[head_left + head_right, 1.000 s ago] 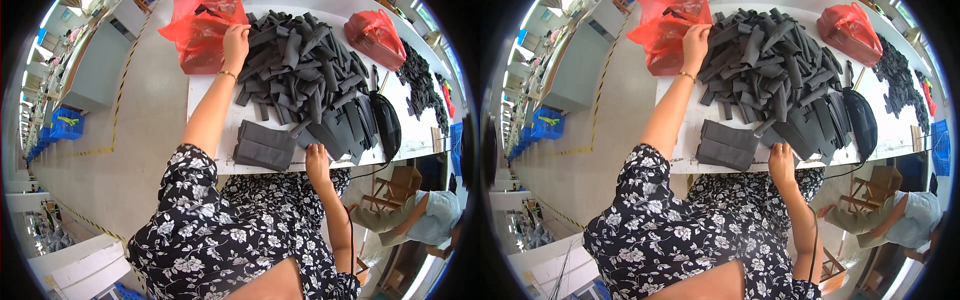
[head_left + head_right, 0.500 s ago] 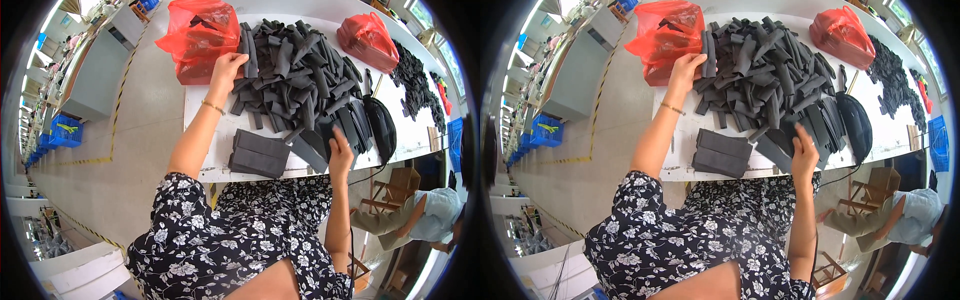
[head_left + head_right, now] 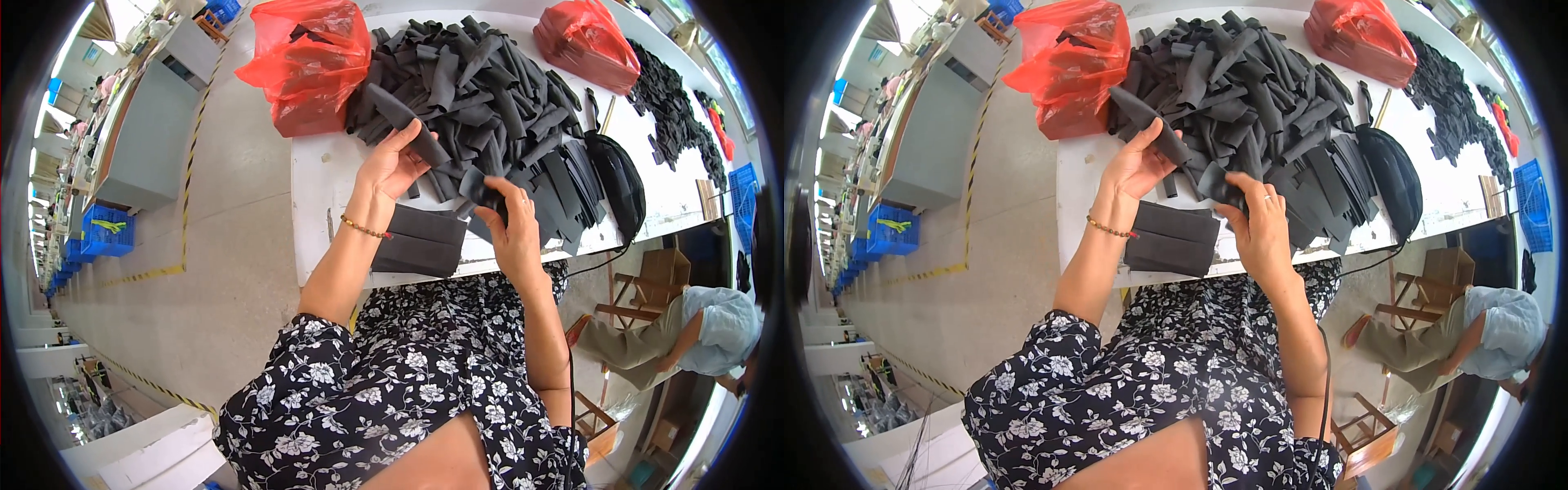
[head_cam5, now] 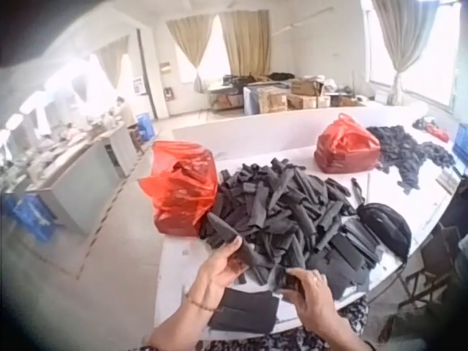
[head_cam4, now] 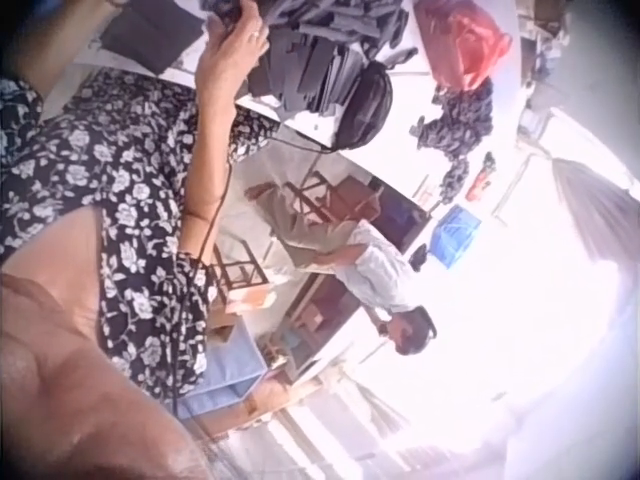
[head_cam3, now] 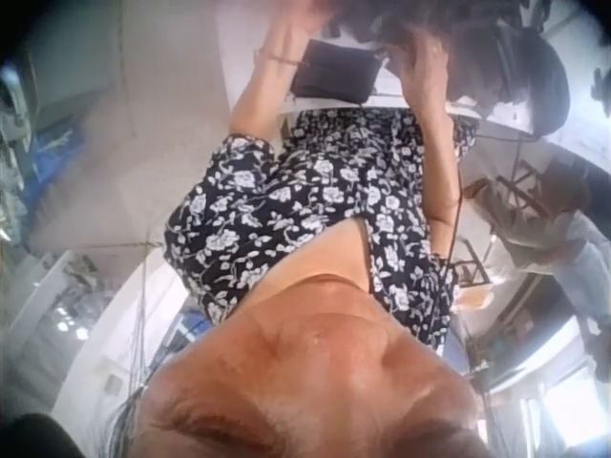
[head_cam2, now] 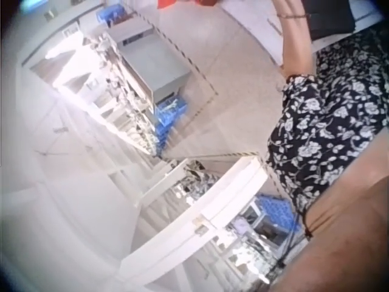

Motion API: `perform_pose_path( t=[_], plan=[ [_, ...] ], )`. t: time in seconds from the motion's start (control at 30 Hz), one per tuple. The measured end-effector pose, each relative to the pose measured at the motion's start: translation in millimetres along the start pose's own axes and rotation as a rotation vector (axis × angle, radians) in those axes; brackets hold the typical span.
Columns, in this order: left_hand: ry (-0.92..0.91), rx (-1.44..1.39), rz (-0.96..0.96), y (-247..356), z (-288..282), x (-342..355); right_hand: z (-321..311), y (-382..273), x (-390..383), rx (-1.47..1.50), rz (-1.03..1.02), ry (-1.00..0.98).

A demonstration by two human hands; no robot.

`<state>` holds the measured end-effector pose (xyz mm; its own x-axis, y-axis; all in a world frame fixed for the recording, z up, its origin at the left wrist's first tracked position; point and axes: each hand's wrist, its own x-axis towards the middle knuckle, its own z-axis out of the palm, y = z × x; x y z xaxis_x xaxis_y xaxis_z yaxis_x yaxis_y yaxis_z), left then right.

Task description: Sorting and stacking small gray rectangular components on a factory workbench.

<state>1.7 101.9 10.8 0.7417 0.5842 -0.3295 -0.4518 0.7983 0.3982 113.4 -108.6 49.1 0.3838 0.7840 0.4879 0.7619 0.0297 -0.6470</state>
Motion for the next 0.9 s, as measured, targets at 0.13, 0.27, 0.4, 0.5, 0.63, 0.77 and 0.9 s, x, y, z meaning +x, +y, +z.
perform_pose_path(
  t=[0.13, 0.27, 0.4, 0.5, 0.63, 0.77, 0.9],
  plan=[
    [-0.014, 0.176, 0.102, -6.6, 19.9, -9.5, -9.9, 4.0, 0.1, -0.056, 0.037, -0.065],
    [0.011, 0.28, 0.145, -12.6, 22.1, -9.5, -12.2, -3.7, 7.8, -0.101, -0.051, 0.024],
    [0.006, 0.275, 0.12, -18.1, 24.6, -9.0, -11.2, -9.0, 17.3, -0.173, -0.12, 0.046],
    [-0.043, 0.3, 0.099, -23.1, 26.2, -10.8, -11.2, -6.9, 21.5, -0.247, -0.144, 0.069],
    [-0.069, 0.334, 0.054, -25.4, 27.6, -16.7, -13.3, -3.5, 22.8, -0.376, -0.181, 0.097],
    [-0.15, 0.246, 0.075, -33.3, 31.9, -25.2, -12.3, -4.3, 21.7, -0.431, -0.201, 0.105],
    [-0.15, 0.245, 0.244, -51.7, 45.5, -36.3, -8.4, -10.2, 25.8, -0.448, -0.194, 0.154]
  ],
)
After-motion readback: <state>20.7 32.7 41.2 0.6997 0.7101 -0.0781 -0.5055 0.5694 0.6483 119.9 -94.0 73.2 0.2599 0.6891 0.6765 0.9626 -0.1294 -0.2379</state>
